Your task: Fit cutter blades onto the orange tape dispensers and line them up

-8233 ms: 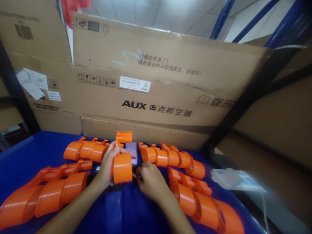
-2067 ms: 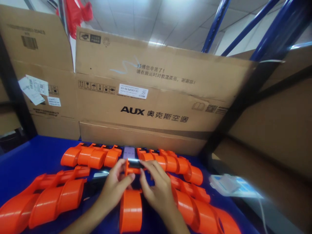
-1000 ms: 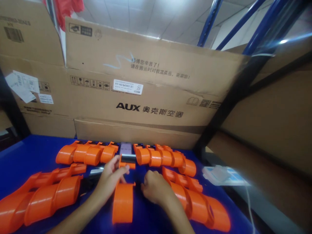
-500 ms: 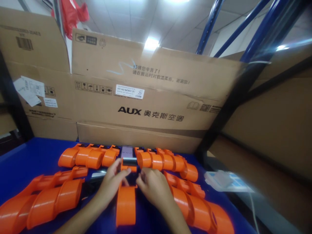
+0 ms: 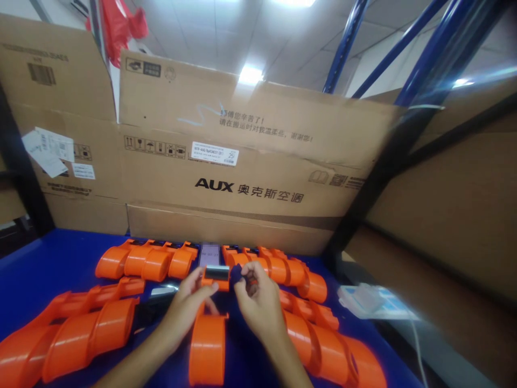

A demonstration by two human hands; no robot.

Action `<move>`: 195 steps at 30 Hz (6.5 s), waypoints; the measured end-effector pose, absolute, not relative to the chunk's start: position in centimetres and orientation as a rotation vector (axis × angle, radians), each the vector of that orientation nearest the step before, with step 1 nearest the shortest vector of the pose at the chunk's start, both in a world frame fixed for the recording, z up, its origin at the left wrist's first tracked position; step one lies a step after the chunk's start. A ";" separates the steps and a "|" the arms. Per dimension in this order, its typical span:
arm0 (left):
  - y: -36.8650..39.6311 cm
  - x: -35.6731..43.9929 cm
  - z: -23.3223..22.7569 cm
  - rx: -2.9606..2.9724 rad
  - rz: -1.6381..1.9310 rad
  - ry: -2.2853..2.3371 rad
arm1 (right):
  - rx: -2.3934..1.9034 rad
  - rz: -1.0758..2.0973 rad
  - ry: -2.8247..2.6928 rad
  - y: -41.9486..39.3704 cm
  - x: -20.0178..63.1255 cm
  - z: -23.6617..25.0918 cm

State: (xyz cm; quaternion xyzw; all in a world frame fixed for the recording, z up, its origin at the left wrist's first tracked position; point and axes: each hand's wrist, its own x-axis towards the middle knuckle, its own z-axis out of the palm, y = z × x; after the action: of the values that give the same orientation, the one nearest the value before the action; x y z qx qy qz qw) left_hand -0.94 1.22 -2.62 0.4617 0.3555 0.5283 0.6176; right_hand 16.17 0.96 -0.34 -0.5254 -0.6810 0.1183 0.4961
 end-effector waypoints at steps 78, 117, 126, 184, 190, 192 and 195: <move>1.7 -1.3 -3.6 1.096 1.346 0.869 | -0.985 0.284 -1.903 -0.4 15.0 0.4; 0.7 -1.4 -1.9 0.923 1.096 0.599 | -0.964 0.938 -1.565 0.3 14.6 -0.3; 1.7 -3.3 -0.5 0.684 1.213 0.608 | -1.634 0.206 -2.214 -1.0 16.8 -0.9; 0.4 -1.3 -2.4 0.633 1.399 0.337 | -0.920 0.618 -1.726 -0.7 15.2 1.4; 1.0 -1.7 -2.8 0.730 1.605 0.470 | -0.946 0.546 -1.676 -0.6 15.8 1.7; 1.3 -1.7 -3.3 0.747 1.627 0.540 | -0.923 0.548 -1.697 -0.6 15.9 1.6; 1.3 -1.5 -3.7 0.749 1.612 0.567 | -0.913 0.545 -1.719 -0.6 16.0 1.5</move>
State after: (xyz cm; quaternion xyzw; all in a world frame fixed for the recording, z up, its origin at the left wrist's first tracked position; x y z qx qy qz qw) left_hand -1.55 1.30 -3.66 0.3226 0.2441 0.6941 0.5954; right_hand 16.01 -0.56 1.52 -0.3825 -0.7206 0.2283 0.5314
